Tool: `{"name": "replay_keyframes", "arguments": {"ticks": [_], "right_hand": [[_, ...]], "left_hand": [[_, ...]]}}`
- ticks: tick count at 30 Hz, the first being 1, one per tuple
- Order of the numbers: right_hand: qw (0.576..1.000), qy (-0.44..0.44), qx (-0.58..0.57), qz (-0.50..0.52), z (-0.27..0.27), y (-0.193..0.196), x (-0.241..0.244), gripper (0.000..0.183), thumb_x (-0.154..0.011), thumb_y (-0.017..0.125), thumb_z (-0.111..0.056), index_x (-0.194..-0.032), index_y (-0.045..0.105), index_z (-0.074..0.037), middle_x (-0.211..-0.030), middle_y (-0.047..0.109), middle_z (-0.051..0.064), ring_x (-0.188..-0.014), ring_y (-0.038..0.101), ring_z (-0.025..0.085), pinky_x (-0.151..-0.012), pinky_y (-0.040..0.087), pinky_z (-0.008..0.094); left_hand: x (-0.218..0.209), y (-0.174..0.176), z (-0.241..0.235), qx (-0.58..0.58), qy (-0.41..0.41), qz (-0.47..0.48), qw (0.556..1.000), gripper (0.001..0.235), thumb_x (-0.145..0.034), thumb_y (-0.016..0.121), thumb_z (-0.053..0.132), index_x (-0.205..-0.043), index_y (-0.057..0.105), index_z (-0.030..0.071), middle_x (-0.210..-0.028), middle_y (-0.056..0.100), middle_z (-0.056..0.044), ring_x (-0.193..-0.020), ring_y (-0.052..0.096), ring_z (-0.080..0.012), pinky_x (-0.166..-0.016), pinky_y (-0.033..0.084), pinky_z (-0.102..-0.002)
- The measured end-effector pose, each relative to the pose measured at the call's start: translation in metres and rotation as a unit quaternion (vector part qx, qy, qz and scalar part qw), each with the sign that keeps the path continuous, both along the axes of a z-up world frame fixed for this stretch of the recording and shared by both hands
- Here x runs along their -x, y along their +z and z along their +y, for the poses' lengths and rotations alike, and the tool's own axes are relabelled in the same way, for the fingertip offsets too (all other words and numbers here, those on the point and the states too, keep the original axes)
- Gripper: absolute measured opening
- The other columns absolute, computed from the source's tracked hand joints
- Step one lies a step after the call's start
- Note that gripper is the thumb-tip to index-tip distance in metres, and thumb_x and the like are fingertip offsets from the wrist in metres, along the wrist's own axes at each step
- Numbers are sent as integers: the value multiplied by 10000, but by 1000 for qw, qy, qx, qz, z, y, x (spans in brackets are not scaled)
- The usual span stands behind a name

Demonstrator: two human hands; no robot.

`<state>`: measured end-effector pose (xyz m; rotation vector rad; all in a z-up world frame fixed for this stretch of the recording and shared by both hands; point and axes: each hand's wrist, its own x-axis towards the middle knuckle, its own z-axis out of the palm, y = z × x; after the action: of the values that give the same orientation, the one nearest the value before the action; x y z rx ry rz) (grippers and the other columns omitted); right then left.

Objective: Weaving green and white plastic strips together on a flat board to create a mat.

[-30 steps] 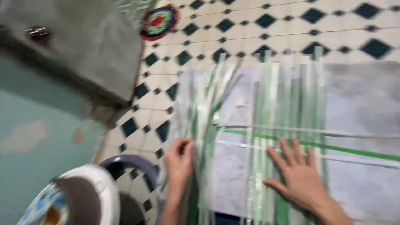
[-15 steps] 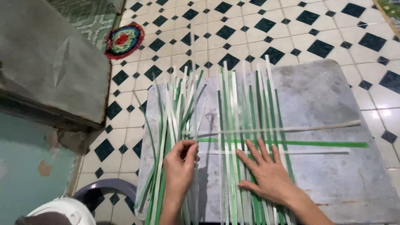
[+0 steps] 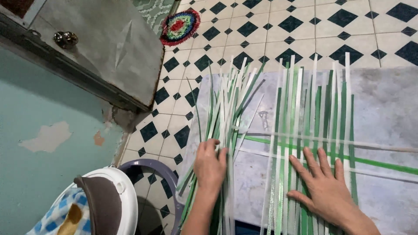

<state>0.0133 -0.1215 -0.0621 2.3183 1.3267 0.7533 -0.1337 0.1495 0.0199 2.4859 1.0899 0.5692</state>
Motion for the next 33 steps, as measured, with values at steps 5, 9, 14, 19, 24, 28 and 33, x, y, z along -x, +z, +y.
{"name": "replay_keyframes", "arguments": {"ticks": [5,9,14,19,24,28,33], "right_hand": [[1000,3,-5,13,0,1,0,1176,-706,41,-1044,-1604,-46,-290,-1650,-28,133,-1501,-37,398,-1125,-1,541],[1000,4,-11,3,0,3,1,1168,-717,26,-1042,-1605,-30,-285,-1650,-11,122,-1523,-34,393,-1142,1,532],[999,14,-40,-1,2,-2,-1,1185,-691,67,-1052,-1605,-11,-302,-1655,0,109,-1524,-21,389,-1141,16,519],[987,13,-117,108,1,13,7,1154,-652,378,-1028,-1568,149,-365,-1654,107,51,-1511,79,329,-1150,97,496],[778,-97,115,609,19,116,-1,913,-936,449,-706,-1569,-95,-337,-1614,-269,56,-1450,-302,345,-1155,-135,583],[759,-98,107,635,16,130,-3,901,-964,467,-644,-1569,-118,-323,-1602,-316,48,-1443,-331,343,-1166,-139,575],[781,14,-116,614,7,86,4,712,-1009,376,-522,-1556,121,-142,-1613,-114,118,-1446,-224,332,-1122,-123,554]], "left_hand": [[-10,-14,-8,-33,0,82,996,219,-790,771,289,-884,638,142,-944,578,-64,-889,595,-278,-640,520,-439],[-13,-12,-9,-34,4,128,991,237,-816,753,314,-882,664,103,-946,590,-94,-844,627,-296,-597,538,-469],[-12,-17,-1,-68,22,87,994,227,-853,616,276,-841,709,69,-892,617,-121,-707,642,-342,-497,521,-501],[-9,-18,12,-56,20,90,994,208,-806,574,288,-740,637,101,-917,615,-118,-950,571,-334,-758,491,-500],[-9,20,8,-189,-38,-20,981,114,-811,664,192,-748,708,107,-942,650,-69,-925,574,-282,-640,509,-417],[-32,96,-24,-192,-107,-61,974,87,-810,699,115,-735,698,71,-912,621,-97,-920,578,-293,-767,501,-415],[-74,179,-69,-88,-256,-183,945,132,-838,631,118,-777,655,3,-914,637,-121,-905,563,-232,-792,465,-365]]}}
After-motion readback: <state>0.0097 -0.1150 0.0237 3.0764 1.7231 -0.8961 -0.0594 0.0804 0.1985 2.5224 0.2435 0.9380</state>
